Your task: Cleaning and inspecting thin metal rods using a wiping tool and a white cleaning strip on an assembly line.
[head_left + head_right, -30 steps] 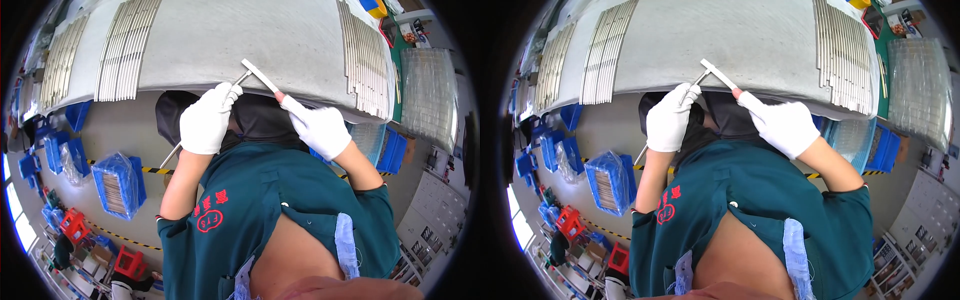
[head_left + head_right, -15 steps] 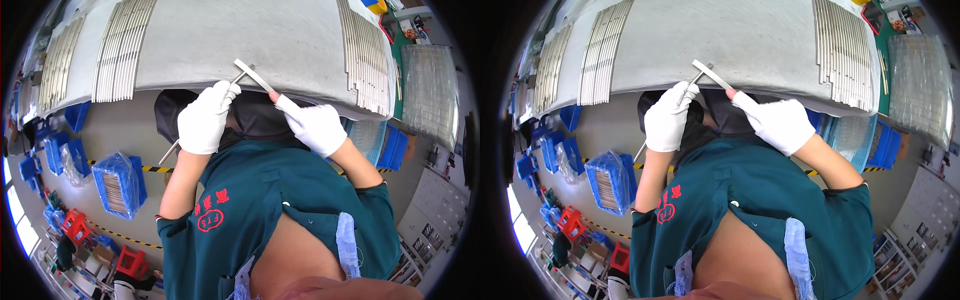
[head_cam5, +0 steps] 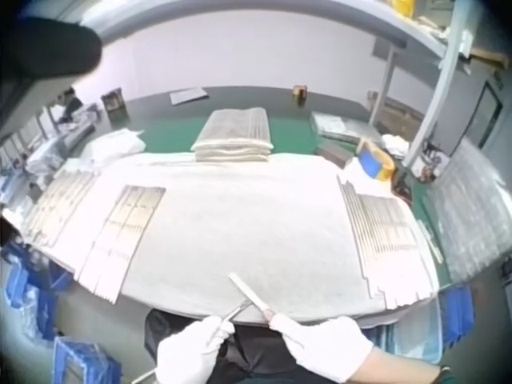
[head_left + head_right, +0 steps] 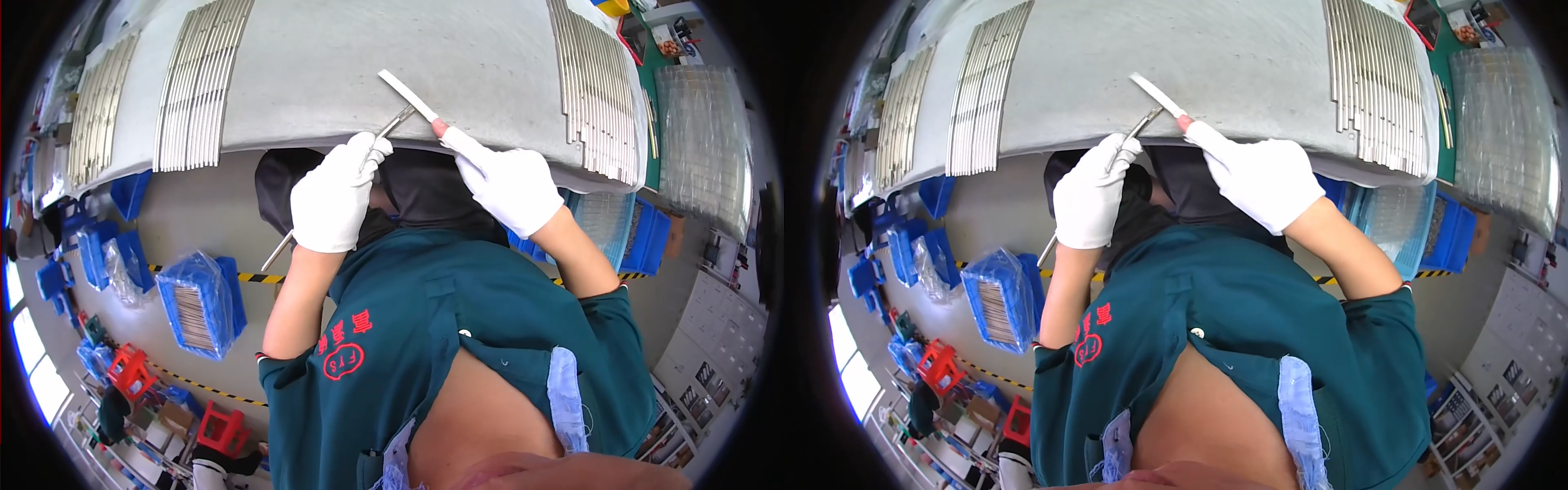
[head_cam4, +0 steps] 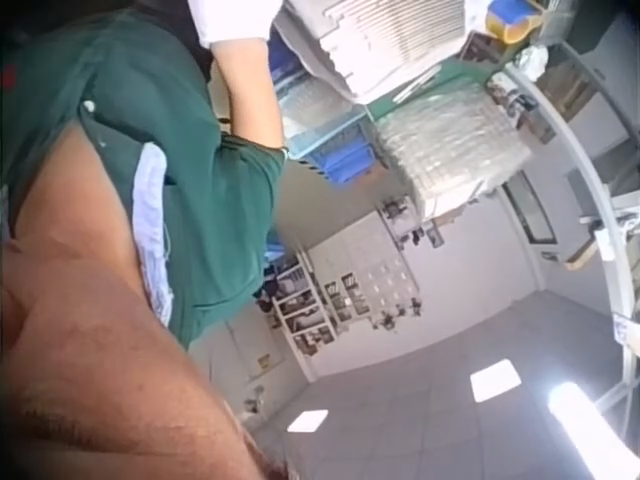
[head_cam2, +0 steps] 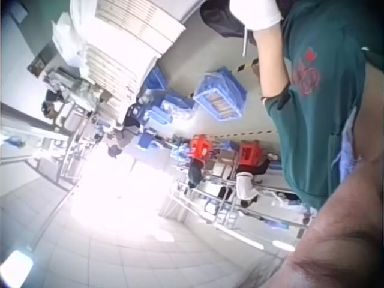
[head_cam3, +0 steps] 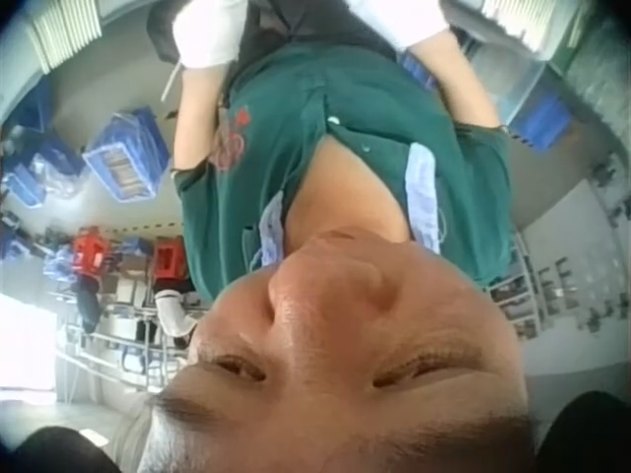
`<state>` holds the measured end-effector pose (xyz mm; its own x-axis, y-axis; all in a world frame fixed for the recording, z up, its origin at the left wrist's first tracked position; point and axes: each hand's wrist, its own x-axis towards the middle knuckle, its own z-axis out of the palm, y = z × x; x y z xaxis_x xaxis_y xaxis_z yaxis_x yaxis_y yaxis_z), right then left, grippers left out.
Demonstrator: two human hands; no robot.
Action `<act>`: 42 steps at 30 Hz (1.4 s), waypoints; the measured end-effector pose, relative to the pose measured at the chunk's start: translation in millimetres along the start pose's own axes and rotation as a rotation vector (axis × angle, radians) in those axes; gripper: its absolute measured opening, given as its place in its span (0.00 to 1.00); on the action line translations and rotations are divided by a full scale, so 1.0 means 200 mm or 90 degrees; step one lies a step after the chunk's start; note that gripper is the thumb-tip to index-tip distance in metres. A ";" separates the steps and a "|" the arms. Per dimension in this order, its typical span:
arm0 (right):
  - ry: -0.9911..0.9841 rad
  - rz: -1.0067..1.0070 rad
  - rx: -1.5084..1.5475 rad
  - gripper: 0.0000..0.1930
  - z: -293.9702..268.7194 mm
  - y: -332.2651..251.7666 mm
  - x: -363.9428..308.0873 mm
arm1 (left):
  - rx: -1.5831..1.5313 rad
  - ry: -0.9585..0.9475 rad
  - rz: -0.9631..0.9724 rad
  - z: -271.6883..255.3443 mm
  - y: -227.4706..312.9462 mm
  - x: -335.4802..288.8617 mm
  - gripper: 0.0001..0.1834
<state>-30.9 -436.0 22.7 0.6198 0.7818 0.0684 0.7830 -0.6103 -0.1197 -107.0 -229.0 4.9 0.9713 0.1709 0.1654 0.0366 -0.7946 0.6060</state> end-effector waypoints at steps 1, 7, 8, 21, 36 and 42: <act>0.001 -0.002 0.000 0.28 0.00 0.01 -0.02 | -0.035 -0.014 -0.034 0.00 0.01 0.00 0.08; -0.076 0.017 0.025 0.27 -0.01 -0.04 -0.10 | -0.116 -0.046 -0.008 0.02 -0.07 0.00 0.11; -0.060 0.014 0.020 0.27 0.00 -0.04 -0.07 | -0.088 -0.030 0.064 0.02 -0.09 0.00 0.12; 0.017 0.009 0.010 0.28 0.07 -0.04 0.01 | -0.209 -0.106 -0.044 0.02 -0.08 -0.01 0.13; -0.010 0.004 0.010 0.26 0.07 -0.01 -0.11 | -0.258 -0.180 -0.095 0.03 -0.12 0.01 0.12; 0.049 0.020 0.016 0.26 0.09 0.01 0.00 | -0.362 -0.140 -0.082 0.03 -0.09 0.01 0.10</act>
<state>-29.7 -435.6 3.7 0.6464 0.7500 0.1404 0.7627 -0.6296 -0.1482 -104.6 -217.7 -10.2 0.9953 0.0726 -0.0640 0.0846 -0.3303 0.9401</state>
